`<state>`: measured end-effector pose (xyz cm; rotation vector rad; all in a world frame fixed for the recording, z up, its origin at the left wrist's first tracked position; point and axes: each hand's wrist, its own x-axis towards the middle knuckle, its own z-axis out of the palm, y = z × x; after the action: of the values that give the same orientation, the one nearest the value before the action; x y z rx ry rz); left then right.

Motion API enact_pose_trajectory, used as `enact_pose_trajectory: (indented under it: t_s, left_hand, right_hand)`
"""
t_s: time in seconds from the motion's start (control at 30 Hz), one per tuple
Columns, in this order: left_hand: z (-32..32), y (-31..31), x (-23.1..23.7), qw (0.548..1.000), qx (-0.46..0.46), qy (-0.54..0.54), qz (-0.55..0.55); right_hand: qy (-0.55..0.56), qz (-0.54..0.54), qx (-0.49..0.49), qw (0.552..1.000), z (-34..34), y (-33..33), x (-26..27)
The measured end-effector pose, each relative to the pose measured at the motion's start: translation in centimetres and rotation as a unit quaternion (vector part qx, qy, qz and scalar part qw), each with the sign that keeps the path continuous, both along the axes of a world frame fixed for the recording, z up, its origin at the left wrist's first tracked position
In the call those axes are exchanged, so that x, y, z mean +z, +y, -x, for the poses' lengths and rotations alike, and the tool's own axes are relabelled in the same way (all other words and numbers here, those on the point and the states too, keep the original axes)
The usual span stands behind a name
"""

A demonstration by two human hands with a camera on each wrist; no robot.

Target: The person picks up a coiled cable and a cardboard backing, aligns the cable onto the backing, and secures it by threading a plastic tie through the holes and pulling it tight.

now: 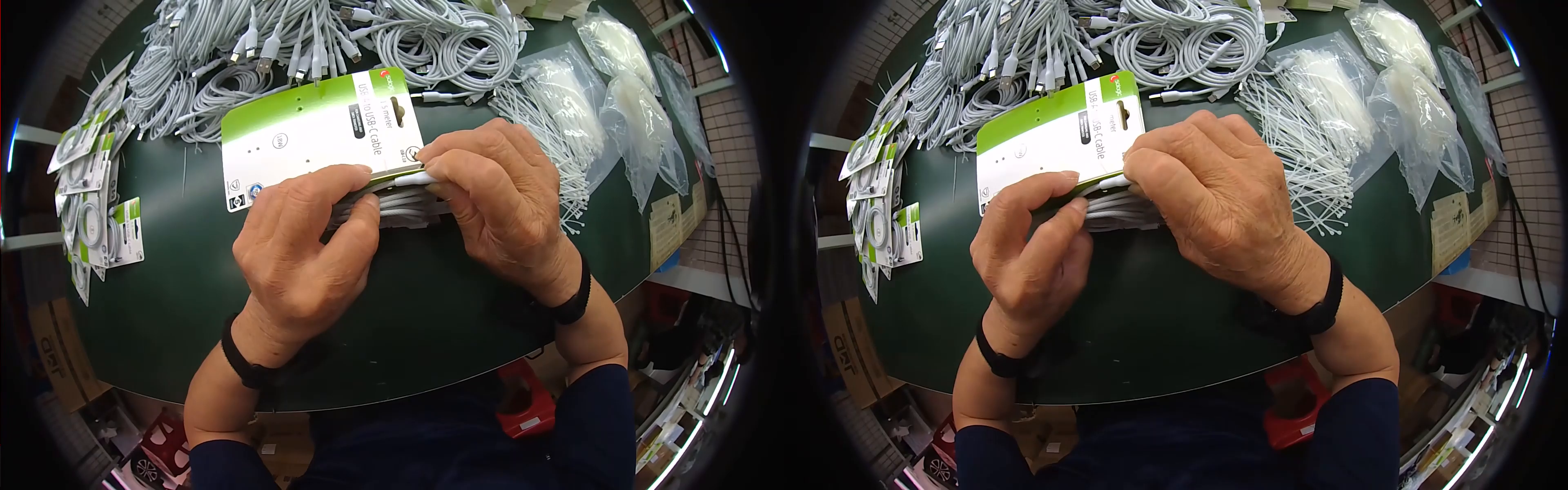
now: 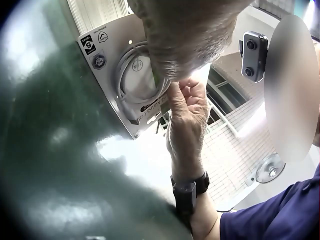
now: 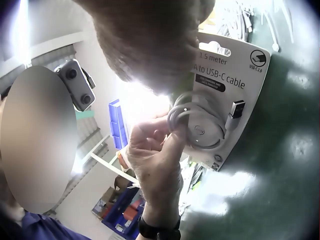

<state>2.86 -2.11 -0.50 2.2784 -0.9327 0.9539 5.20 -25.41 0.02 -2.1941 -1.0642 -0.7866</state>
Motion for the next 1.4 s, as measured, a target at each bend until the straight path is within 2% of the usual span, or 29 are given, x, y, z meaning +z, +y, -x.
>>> enact_pose_trajectory:
  t_s: [0.23,0.47,1.03,1.27,1.37,1.4]
  left_hand:
    - [0.1,-0.1,0.0,0.999,0.016,0.026,0.009]
    - [0.0,0.1,0.9,0.999,0.006,0.010,-0.051]
    - [-0.7,0.5,1.1,0.998,-0.033,0.043,-0.016]
    - [0.0,0.7,1.5,0.994,-0.056,0.091,-0.011]
    - [0.3,1.0,1.7,0.994,-0.060,0.096,-0.009]
    - [0.4,0.9,1.7,0.993,-0.064,0.101,-0.005]
  right_hand:
    - [0.039,-0.004,0.004,0.999,0.5,-0.1,-0.3]
    - [0.055,-0.040,0.014,0.998,0.5,0.1,-0.6]
    - [0.064,-0.039,0.019,0.997,0.3,0.1,-0.4]
    - [0.080,-0.041,0.038,0.995,0.5,-0.4,0.9]
    - [0.080,-0.055,0.028,0.995,0.0,-1.6,2.1]
    - [0.098,-0.076,-0.010,0.992,-0.2,-2.3,2.2]
